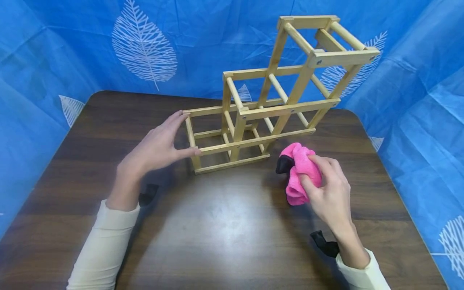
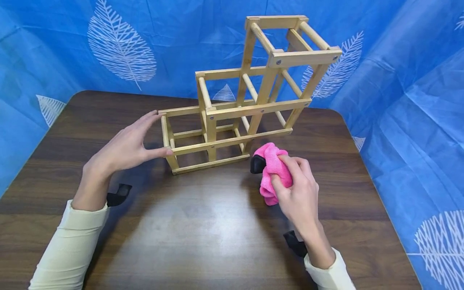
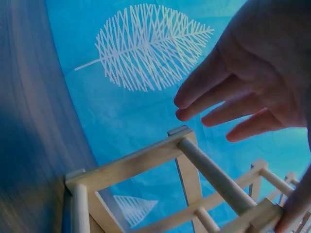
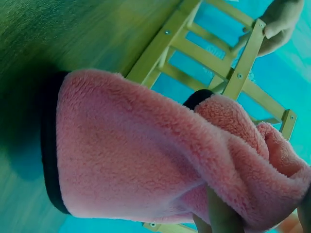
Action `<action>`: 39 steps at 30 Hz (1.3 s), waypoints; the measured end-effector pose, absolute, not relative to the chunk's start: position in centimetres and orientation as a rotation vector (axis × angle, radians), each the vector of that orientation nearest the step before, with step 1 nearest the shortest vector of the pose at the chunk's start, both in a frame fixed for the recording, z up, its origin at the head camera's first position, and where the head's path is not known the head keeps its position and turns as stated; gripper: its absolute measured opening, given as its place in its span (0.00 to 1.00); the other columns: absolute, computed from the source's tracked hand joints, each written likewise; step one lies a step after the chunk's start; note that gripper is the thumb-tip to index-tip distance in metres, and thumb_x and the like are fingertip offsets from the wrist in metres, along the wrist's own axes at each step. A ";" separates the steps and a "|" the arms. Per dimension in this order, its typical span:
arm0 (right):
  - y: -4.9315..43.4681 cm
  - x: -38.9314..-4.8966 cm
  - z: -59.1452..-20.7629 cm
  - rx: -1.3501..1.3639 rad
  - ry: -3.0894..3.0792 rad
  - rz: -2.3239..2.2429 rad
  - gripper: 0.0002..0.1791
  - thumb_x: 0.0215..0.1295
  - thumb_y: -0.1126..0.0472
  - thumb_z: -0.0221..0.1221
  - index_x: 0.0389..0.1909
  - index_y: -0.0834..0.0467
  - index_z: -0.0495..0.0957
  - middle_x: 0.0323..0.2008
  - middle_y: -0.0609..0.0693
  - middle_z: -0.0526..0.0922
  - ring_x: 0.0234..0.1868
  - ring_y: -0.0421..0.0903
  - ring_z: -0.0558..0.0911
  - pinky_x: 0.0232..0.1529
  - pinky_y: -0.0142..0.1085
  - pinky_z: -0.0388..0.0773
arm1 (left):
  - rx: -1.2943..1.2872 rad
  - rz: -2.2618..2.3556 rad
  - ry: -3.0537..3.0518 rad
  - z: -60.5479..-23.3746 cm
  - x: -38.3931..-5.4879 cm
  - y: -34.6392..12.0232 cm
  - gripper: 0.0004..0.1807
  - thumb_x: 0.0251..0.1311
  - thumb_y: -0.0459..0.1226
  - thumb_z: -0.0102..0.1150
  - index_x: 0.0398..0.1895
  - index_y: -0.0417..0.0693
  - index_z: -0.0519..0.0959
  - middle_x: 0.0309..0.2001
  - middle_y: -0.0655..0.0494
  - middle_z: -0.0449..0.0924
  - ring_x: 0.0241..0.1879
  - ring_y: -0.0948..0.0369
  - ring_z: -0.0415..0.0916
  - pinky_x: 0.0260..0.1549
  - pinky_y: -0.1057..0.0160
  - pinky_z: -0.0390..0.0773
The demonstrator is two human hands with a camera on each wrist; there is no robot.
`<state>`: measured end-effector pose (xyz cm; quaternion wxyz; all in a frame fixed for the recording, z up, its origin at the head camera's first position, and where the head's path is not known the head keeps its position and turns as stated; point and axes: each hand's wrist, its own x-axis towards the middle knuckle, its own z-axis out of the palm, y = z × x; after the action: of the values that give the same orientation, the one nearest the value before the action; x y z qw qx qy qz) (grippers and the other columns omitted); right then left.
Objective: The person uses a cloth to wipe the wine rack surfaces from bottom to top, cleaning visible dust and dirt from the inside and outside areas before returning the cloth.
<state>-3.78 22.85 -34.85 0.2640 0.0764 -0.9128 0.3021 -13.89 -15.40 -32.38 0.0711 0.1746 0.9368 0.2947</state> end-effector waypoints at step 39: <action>17.3 -9.8 -38.9 0.196 -2.967 0.759 0.33 0.66 0.58 0.60 0.68 0.68 0.65 0.51 0.69 0.75 0.47 0.61 0.76 0.43 0.56 0.74 | 0.778 0.985 2.797 -34.0 -15.4 -16.3 0.30 0.73 0.46 0.51 0.71 0.36 0.65 0.73 0.44 0.61 0.71 0.48 0.57 0.69 0.47 0.57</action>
<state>-9.78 17.28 -38.93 0.0365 0.0638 -0.9662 0.2471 -15.42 -16.27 -33.97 0.0380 0.2536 0.9116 0.3212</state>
